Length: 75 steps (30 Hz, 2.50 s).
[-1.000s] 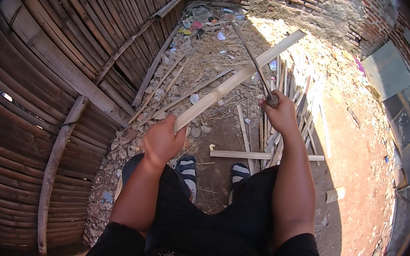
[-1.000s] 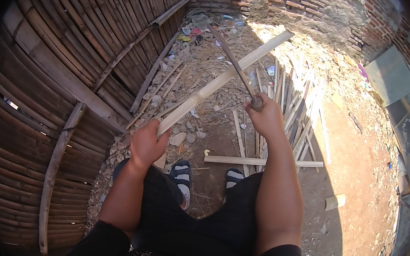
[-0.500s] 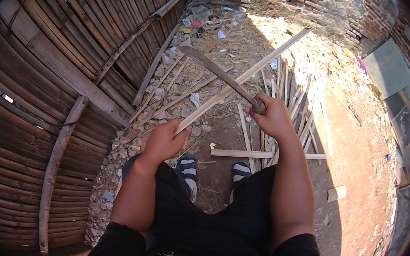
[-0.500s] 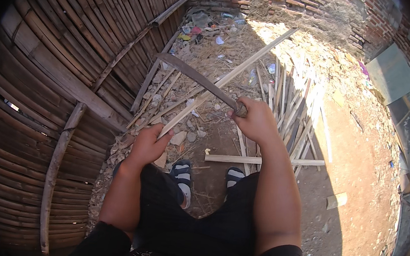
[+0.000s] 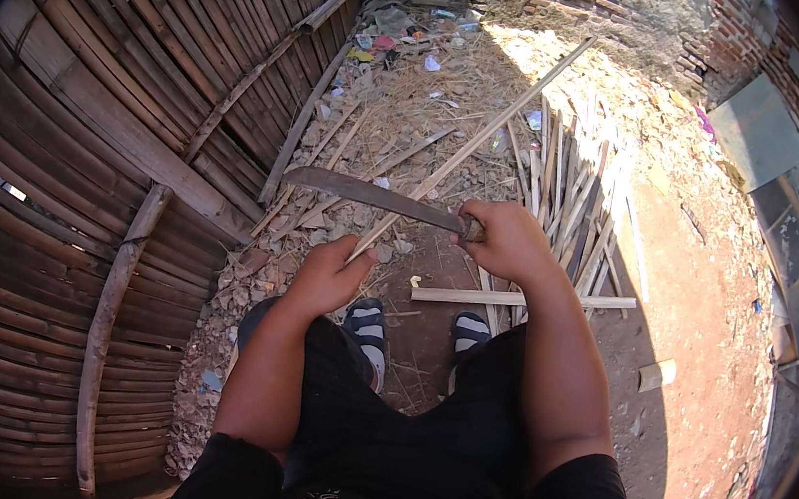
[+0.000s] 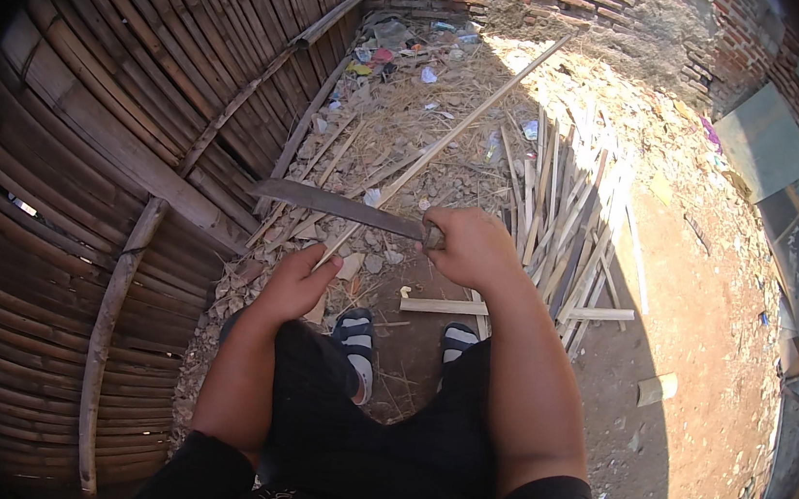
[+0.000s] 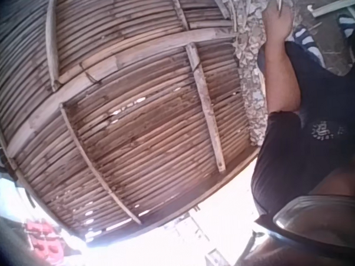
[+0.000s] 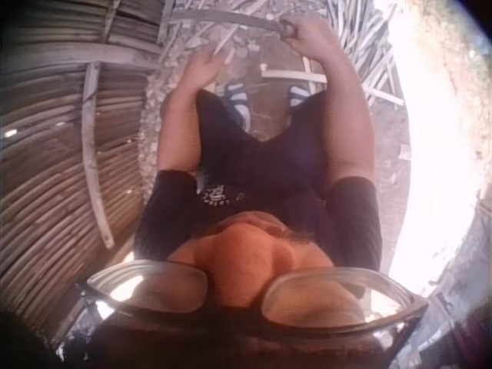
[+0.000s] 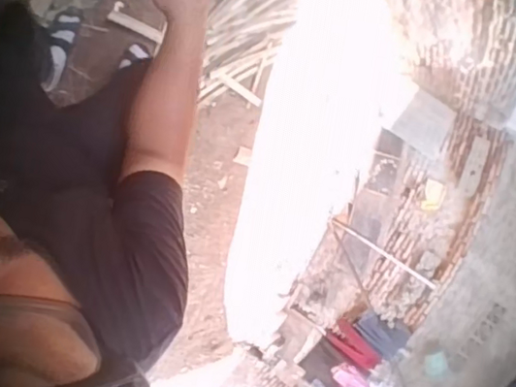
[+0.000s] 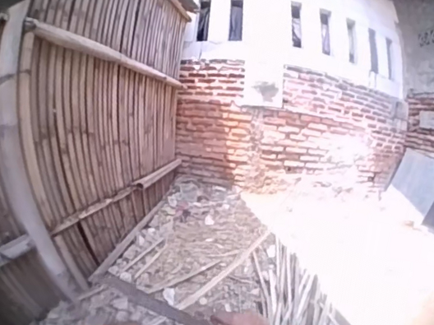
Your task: The person shaves a long thin strip of wood using a large blade, repeatedly scraping it along the length of the wood while holding it against their lap.
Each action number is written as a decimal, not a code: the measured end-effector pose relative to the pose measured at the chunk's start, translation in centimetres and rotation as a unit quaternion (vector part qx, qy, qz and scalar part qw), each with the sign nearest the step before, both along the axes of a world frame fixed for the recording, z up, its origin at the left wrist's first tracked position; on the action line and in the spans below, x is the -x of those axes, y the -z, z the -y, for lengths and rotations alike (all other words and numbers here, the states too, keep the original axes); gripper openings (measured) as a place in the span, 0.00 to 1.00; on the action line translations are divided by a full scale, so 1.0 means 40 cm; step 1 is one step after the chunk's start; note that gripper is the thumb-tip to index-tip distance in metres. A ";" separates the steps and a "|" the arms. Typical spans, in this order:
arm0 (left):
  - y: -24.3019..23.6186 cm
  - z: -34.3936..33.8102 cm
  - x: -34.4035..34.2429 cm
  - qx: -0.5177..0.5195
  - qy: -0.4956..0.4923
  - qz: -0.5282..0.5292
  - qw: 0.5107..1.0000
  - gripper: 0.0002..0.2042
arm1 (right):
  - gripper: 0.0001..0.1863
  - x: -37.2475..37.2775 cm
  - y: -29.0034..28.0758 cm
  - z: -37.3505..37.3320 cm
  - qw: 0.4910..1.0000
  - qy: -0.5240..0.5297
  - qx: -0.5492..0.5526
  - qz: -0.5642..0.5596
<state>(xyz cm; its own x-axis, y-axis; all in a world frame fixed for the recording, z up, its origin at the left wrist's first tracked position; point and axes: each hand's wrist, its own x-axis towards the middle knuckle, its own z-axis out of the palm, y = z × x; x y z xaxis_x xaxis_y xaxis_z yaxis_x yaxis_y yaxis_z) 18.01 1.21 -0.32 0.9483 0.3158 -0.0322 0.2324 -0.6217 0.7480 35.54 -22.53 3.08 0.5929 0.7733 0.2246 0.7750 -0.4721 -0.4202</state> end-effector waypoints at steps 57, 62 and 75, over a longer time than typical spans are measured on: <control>0.003 0.013 -0.015 -0.266 -0.118 0.134 0.947 0.17 | 0.17 -0.018 0.003 0.036 0.997 0.056 -0.041 -0.031; 0.028 0.011 -0.017 -0.261 -0.123 0.153 0.945 0.18 | 0.17 0.026 0.023 -0.030 1.000 -0.015 -0.010 0.009; 0.014 0.005 -0.004 -0.263 -0.123 0.154 0.944 0.14 | 0.22 -0.056 -0.011 0.054 0.979 0.163 -0.083 -0.094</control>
<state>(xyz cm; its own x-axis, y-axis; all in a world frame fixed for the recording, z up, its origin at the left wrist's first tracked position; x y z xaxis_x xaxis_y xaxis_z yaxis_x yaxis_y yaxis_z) 18.16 1.00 -0.87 0.7827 0.4235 0.4561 0.2400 -0.8815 0.4067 37.79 -24.68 3.52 0.8448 0.4984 0.1946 0.4965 -0.5947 -0.6324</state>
